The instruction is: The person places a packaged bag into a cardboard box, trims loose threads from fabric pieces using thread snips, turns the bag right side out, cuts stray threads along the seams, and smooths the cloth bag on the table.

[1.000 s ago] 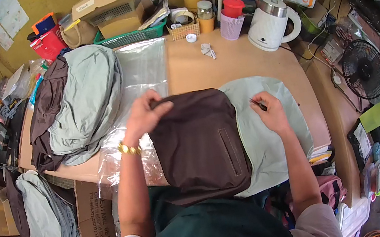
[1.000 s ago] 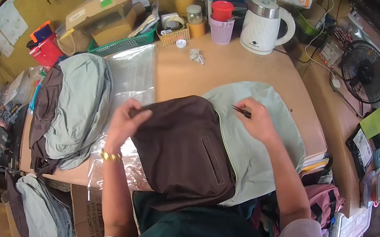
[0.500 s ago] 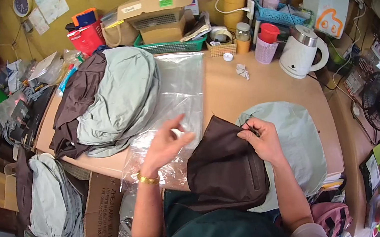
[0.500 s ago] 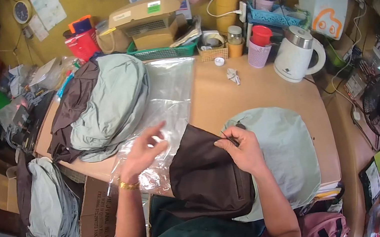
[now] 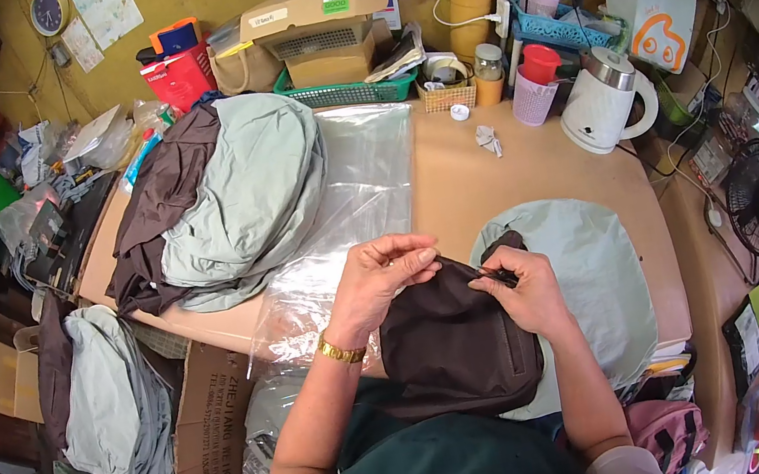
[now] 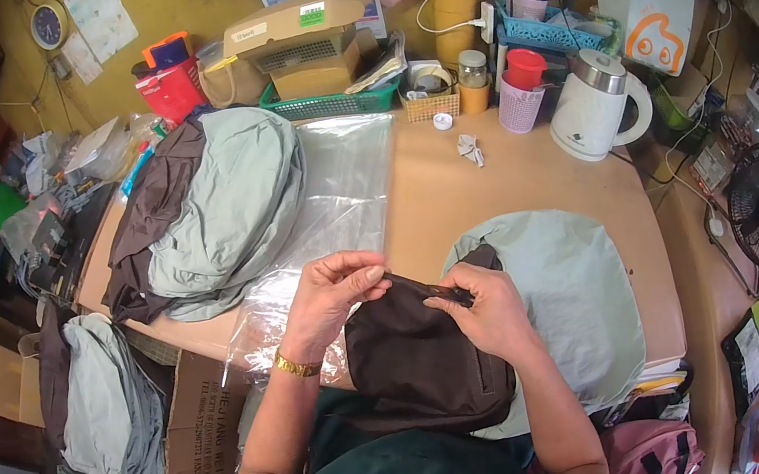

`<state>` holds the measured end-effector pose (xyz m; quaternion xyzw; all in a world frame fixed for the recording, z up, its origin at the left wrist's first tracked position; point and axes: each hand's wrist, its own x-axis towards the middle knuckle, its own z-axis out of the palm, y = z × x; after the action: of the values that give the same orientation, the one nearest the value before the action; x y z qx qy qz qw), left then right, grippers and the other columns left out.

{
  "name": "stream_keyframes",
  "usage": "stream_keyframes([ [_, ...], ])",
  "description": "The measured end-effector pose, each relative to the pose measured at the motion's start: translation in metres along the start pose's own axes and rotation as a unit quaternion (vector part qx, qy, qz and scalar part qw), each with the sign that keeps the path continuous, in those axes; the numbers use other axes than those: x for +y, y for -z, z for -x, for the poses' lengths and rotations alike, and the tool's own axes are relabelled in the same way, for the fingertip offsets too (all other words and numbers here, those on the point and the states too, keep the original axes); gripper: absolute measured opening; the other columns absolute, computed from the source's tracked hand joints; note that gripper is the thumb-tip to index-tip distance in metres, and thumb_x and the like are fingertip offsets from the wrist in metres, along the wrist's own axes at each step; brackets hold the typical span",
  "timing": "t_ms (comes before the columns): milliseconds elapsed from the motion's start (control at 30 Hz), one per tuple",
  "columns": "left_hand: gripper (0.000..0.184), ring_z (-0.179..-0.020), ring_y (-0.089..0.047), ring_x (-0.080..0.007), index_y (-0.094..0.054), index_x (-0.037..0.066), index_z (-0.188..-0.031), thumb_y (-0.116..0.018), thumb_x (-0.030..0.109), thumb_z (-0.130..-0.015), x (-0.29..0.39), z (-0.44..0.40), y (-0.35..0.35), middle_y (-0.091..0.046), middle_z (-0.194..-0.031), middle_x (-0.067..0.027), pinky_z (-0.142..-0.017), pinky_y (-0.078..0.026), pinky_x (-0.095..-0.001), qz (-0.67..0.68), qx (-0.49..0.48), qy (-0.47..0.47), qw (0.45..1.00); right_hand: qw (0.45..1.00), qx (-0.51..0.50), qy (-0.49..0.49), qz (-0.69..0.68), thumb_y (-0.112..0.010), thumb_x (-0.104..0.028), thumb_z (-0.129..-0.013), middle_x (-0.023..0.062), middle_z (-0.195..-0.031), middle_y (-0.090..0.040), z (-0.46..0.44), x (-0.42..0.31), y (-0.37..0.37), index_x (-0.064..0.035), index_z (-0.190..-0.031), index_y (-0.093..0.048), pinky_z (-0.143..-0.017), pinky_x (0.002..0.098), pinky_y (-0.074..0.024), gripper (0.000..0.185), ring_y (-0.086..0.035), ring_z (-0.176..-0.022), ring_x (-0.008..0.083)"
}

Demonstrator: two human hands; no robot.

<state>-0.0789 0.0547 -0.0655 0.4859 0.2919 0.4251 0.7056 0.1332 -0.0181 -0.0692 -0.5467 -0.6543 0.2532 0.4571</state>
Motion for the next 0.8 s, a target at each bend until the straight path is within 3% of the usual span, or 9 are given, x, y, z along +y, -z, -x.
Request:
stream_keyframes([
  [67,0.021,-0.086,-0.07,-0.0182,-0.064,-0.005,-0.103,-0.062,0.014,-0.095,-0.003,0.003,0.0,-0.069,-0.094,-0.0112,-0.078,-0.059,-0.0256,-0.022,0.004,-0.011,1.0,0.999,-0.01,-0.017,0.034,-0.077,-0.003,-0.076,0.0057,-0.07,-0.057,0.0,-0.007,0.002,0.0021,-0.078,-0.059,-0.064,0.0265,-0.0435,0.018,-0.052,-0.067,0.0114],
  [100,0.019,-0.087,-0.07,-0.0195,-0.062,-0.004,-0.1,-0.061,0.014,-0.095,-0.004,0.003,-0.001,-0.069,-0.094,-0.0126,-0.078,-0.06,-0.0265,0.03,0.003,-0.008,1.0,0.999,-0.009,-0.018,0.033,-0.077,-0.003,-0.076,0.0057,-0.07,-0.057,-0.001,-0.008,0.002,0.0021,-0.078,-0.059,-0.064,0.0265,-0.0435,0.018,-0.052,-0.067,0.0114],
  [167,0.017,-0.087,-0.07,-0.0208,-0.061,-0.003,-0.096,-0.06,0.014,-0.096,-0.005,0.004,-0.004,-0.068,-0.095,-0.014,-0.078,-0.06,-0.0273,0.082,0.0,-0.006,0.997,0.993,0.049,0.02,0.102,-0.078,-0.011,-0.076,0.01,-0.082,-0.058,-0.002,-0.009,0.004,-0.0011,-0.088,-0.063,-0.062,0.0362,-0.046,0.021,-0.058,-0.071,0.0267],
  [200,0.016,-0.089,-0.07,-0.022,-0.058,-0.002,-0.093,-0.058,0.014,-0.097,-0.006,0.005,-0.005,-0.068,-0.096,-0.0154,-0.079,-0.06,-0.0285,0.113,-0.003,-0.003,0.994,0.993,0.051,0.02,0.102,-0.078,-0.011,-0.076,0.01,-0.082,-0.058,-0.003,-0.017,0.004,-0.0011,-0.088,-0.063,-0.062,0.0362,-0.046,0.021,-0.058,-0.071,0.0267],
  [267,0.017,-0.09,-0.07,-0.0233,-0.056,0.0,-0.09,-0.056,0.014,-0.098,-0.007,0.005,-0.009,-0.068,-0.097,-0.0167,-0.081,-0.06,-0.0297,0.144,-0.008,0.002,0.99,0.973,0.18,0.049,0.134,-0.078,-0.012,-0.075,0.0088,-0.093,-0.056,-0.003,-0.042,0.004,-0.0049,-0.096,-0.064,-0.065,0.0393,-0.048,0.025,-0.06,-0.077,0.0296],
  [367,0.017,-0.092,-0.07,-0.0234,-0.054,0.0,-0.092,-0.054,0.015,-0.099,-0.007,0.005,-0.02,-0.067,-0.101,-0.0185,-0.084,-0.059,-0.0314,0.152,-0.006,0.002,0.988,0.949,0.144,0.112,0.255,-0.077,-0.013,-0.073,0.0069,-0.098,-0.056,0.0,-0.06,0.008,-0.0079,-0.099,-0.064,-0.067,0.0392,-0.049,0.029,-0.061,-0.078,0.0291],
  [500,0.016,-0.091,-0.068,-0.0208,-0.052,0.0,-0.094,-0.053,0.015,-0.1,-0.011,0.003,-0.028,-0.066,-0.104,-0.0174,-0.086,-0.058,-0.0323,0.135,0.002,-0.019,0.991,0.915,0.14,0.211,0.315,-0.077,-0.01,-0.07,0.0048,-0.086,-0.053,-0.004,-0.066,0.004,-0.0079,-0.097,-0.064,-0.063,0.0351,-0.0442,0.03,-0.059,-0.073,0.0216],
  [800,0.024,-0.089,-0.063,-0.0121,-0.05,0.001,-0.095,-0.056,0.025,-0.099,-0.01,0.006,-0.042,-0.065,-0.107,-0.0129,-0.087,-0.055,-0.03,0.05,0.021,-0.06,0.997,0.899,0.137,0.231,0.346,-0.079,-0.005,-0.063,0.0038,-0.077,-0.053,-0.01,-0.074,0.002,-0.0081,-0.083,-0.056,-0.058,0.0336,-0.0389,0.031,-0.057,-0.066,0.021],
])
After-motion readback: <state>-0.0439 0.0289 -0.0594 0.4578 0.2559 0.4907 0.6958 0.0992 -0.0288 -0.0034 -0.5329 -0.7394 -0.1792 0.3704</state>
